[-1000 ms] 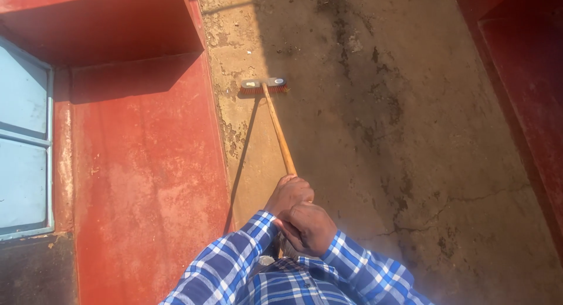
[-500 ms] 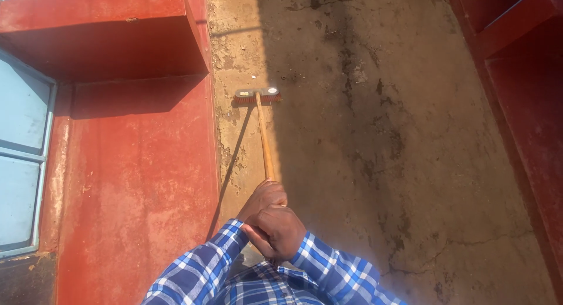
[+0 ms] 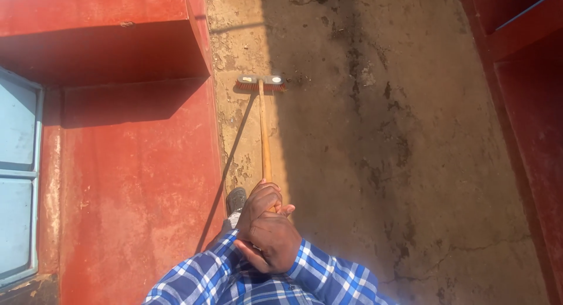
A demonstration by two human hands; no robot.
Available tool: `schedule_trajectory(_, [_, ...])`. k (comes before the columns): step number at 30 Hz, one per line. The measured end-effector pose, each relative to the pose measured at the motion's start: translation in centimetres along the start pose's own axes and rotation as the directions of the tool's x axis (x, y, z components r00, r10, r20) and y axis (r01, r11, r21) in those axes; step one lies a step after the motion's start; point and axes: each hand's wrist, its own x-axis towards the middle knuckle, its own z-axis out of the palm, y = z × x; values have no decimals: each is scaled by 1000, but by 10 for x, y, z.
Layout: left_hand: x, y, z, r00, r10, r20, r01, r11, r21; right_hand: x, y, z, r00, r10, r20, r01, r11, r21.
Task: The recorder uses a long-handled brush to scrub a red concrete ledge and the surrounding outdoor floor area.
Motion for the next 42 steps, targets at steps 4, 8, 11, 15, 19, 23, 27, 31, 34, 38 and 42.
schedule_trajectory(4, [55, -35, -40, 994, 88, 60, -89, 996, 14, 44, 45, 26, 989, 135, -53, -140, 985, -104])
schedule_trajectory(8, [111, -19, -88, 977, 129, 172, -130, 991, -3, 122, 9, -7, 984, 129, -123, -129, 992, 14])
schedule_trajectory(11, [117, -15, -114, 947, 278, 159, -283, 959, 7, 158, -17, -16, 995, 22, -99, -18, 999, 47])
schedule_trajectory(15, [119, -55, -123, 964, 254, 83, -253, 967, -15, 157, 36, 26, 996, 85, 40, -83, 996, -27])
schedule_trajectory(19, [125, -56, -137, 996, 50, 79, -47, 998, -39, 177, 55, 39, 998, 53, 31, -51, 998, -41])
schedule_trajectory(23, [148, -48, -146, 962, 237, -133, -247, 967, -61, 212, 36, 13, 1000, 18, 21, -18, 999, 27])
schedule_trajectory(27, [165, -63, -149, 996, 88, 32, -89, 995, 40, 222, 59, 5, 989, -71, 128, 61, 995, 83])
schedule_trajectory(31, [192, -117, -128, 996, 22, 85, -21, 1000, -17, 221, 140, 14, 992, -52, 112, 47, 998, 45])
schedule_trajectory(34, [199, -141, -105, 979, 202, -37, -203, 979, -14, 223, 165, -3, 991, 51, 124, -59, 997, 57])
schedule_trajectory(38, [270, -154, -90, 977, 166, 133, -174, 984, 47, 282, 150, -82, 997, -56, 51, 54, 998, 39])
schedule_trajectory(42, [311, -161, -82, 980, 0, 199, -11, 998, 55, 281, 213, -81, 993, 47, 112, -44, 999, -31])
